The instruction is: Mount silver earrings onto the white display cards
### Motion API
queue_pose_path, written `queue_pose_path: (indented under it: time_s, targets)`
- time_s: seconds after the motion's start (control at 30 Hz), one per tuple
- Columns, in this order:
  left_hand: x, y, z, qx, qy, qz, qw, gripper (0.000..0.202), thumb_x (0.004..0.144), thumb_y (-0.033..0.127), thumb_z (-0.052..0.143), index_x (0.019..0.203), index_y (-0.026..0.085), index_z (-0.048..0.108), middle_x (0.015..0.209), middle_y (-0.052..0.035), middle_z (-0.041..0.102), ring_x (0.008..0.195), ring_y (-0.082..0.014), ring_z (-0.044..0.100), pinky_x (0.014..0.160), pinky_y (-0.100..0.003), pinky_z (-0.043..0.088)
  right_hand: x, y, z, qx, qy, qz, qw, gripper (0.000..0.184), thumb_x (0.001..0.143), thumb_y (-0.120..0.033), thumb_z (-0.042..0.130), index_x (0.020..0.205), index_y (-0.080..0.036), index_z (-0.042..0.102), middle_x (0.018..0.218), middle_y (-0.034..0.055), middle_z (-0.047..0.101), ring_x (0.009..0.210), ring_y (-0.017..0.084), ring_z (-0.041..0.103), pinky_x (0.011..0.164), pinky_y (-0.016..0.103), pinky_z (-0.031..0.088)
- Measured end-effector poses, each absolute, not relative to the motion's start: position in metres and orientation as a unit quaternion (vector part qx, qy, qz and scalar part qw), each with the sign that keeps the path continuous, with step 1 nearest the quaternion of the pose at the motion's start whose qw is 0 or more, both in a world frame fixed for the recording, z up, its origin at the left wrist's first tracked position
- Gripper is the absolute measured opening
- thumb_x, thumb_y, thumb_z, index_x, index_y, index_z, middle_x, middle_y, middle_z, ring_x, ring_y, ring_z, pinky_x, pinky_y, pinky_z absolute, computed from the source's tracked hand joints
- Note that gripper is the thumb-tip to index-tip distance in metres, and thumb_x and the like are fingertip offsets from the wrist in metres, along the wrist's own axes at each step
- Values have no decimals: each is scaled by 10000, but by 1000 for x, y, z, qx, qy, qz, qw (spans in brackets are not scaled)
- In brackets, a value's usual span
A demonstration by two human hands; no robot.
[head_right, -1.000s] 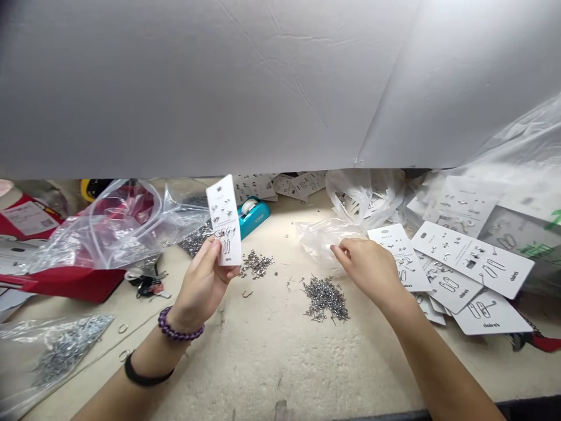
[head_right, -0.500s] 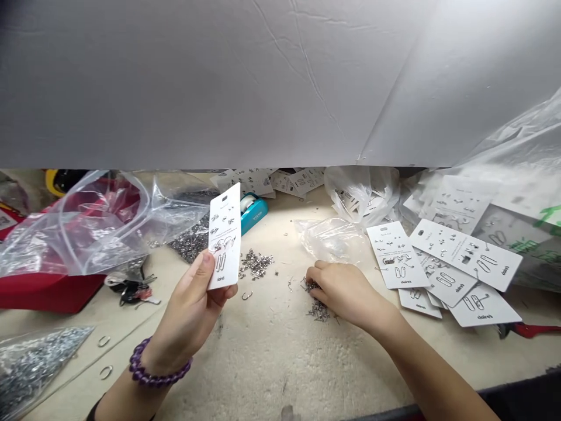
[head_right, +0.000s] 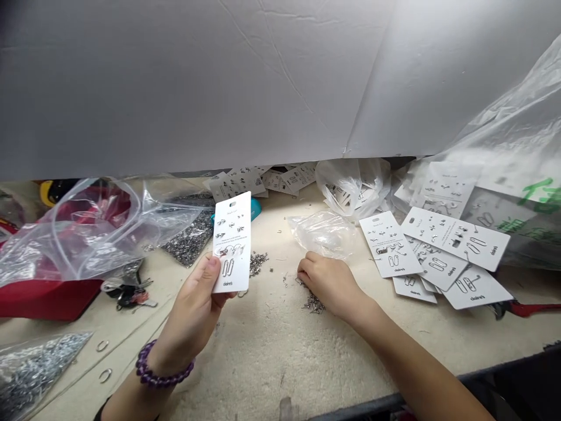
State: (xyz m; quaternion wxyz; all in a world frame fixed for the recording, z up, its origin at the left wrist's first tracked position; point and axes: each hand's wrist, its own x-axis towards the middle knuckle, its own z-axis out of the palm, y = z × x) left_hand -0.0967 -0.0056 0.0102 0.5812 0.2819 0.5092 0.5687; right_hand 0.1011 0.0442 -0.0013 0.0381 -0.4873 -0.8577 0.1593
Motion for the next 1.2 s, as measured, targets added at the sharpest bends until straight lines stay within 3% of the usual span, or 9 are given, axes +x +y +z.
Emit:
queue_pose_path:
  time_s: [0.17, 0.3, 0.4, 0.53, 0.7, 0.93, 1.2]
  targets:
    - [-94, -6, 7, 324, 535, 562, 541, 294, 780, 425, 543, 934, 175, 524, 883, -49, 607, 598, -93, 518, 485, -192, 433, 106, 40, 7, -469, -804, 330, 155, 195, 877, -272, 386, 757, -183, 510, 764, 18, 550, 649, 128, 508, 557, 257, 411]
    - [-88, -7, 1, 365, 541, 542, 530, 278, 796, 429, 509, 902, 172, 483, 850, -41, 588, 660, -128, 552, 494, -224, 494, 102, 34, 9, -417, -707, 515, 246, 218, 881, -338, 382, 739, -186, 445, 627, -32, 423, 533, 90, 389, 476, 215, 346]
    - [-82, -8, -4, 379, 528, 520, 555, 284, 813, 427, 478, 924, 168, 443, 886, -56, 578, 724, -159, 576, 509, -267, 533, 94, 31, 7, -410, -632, 584, 301, 230, 867, -377, 417, 746, -183, 441, 586, -56, 370, 478, 69, 327, 435, 200, 303]
    - [-77, -9, -8, 385, 510, 497, 587, 285, 837, 412, 437, 980, 172, 381, 920, -80, 579, 691, -173, 594, 488, -291, 535, 84, 27, 2, -421, -622, 559, 351, 224, 866, -375, 434, 761, -181, 473, 672, -21, 482, 600, 96, 459, 546, 222, 395]
    - [-75, -11, -8, 397, 495, 493, 596, 251, 840, 362, 459, 987, 189, 353, 994, -78, 555, 751, -167, 589, 579, -312, 554, 82, 25, -3, -439, -653, 540, 300, 238, 882, -371, 399, 807, -174, 510, 800, 24, 573, 757, 145, 538, 675, 274, 438]
    - [-73, -12, -10, 407, 498, 494, 585, 318, 805, 318, 534, 1033, 192, 352, 1071, -78, 523, 883, -174, 563, 640, -272, 551, 78, 28, -8, -474, -660, 511, 281, 266, 874, -393, 395, 766, -179, 509, 739, 5, 557, 690, 133, 512, 613, 251, 414]
    - [-74, -13, -11, 392, 508, 487, 593, 329, 789, 305, 557, 1020, 188, 354, 1073, -72, 528, 898, -165, 554, 618, -247, 546, 72, 24, -17, -500, -717, 369, 317, 138, 834, -312, 479, 777, -188, 494, 756, 11, 536, 621, 120, 482, 579, 253, 394]
